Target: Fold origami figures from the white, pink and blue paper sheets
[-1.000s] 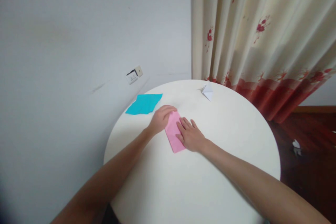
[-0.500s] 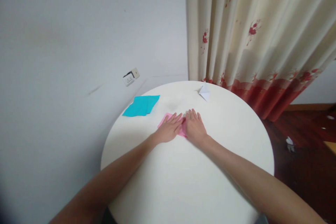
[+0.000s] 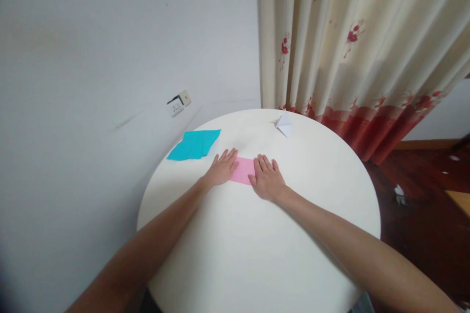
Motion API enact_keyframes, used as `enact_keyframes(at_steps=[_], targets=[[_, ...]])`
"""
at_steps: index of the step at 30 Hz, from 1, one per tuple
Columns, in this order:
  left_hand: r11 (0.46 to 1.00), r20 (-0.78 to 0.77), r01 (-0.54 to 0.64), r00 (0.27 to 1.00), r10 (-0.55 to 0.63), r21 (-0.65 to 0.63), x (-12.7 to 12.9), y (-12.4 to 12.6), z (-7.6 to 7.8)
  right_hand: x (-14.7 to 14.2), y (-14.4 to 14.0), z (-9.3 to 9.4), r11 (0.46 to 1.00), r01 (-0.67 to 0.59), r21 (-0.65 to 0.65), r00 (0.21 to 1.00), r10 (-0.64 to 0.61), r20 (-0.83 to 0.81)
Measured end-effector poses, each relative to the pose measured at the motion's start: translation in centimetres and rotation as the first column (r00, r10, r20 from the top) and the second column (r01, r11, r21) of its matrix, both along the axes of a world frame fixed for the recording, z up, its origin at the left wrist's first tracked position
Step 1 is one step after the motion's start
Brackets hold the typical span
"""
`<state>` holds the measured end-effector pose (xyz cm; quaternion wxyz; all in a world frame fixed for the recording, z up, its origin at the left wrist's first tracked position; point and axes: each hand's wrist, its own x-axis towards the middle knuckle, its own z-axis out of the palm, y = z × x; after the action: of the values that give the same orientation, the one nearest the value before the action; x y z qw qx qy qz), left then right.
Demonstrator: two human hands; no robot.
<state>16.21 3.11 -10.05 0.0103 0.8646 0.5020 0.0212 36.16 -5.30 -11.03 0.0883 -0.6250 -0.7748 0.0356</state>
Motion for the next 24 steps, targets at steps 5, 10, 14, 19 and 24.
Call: enact_keyframes(at_steps=[5,10,14,19,24], targets=[[0.988,-0.029,-0.039,0.999,0.044,0.151,0.6,-1.6,0.6,1.5,1.1,0.3,0.988,-0.153,0.004,0.988,0.153,0.000],[0.970,0.010,0.222,0.975,-0.224,0.102,2.7,-3.7,0.4,3.1,2.1,1.0,0.946,-0.324,0.004,0.945,0.324,-0.033],[0.965,0.046,0.260,0.964,-0.261,0.029,3.1,-3.8,-0.2,3.1,2.1,1.1,0.952,-0.306,0.016,0.951,0.306,-0.044],[0.967,0.054,0.254,0.966,-0.254,0.008,2.8,-3.7,0.1,3.0,2.0,0.7,0.972,-0.236,0.018,0.972,0.236,-0.019],[0.963,0.056,0.270,0.961,-0.269,0.000,2.9,-3.9,0.2,3.5,2.2,0.2,0.982,-0.191,0.016,0.982,0.191,0.009]])
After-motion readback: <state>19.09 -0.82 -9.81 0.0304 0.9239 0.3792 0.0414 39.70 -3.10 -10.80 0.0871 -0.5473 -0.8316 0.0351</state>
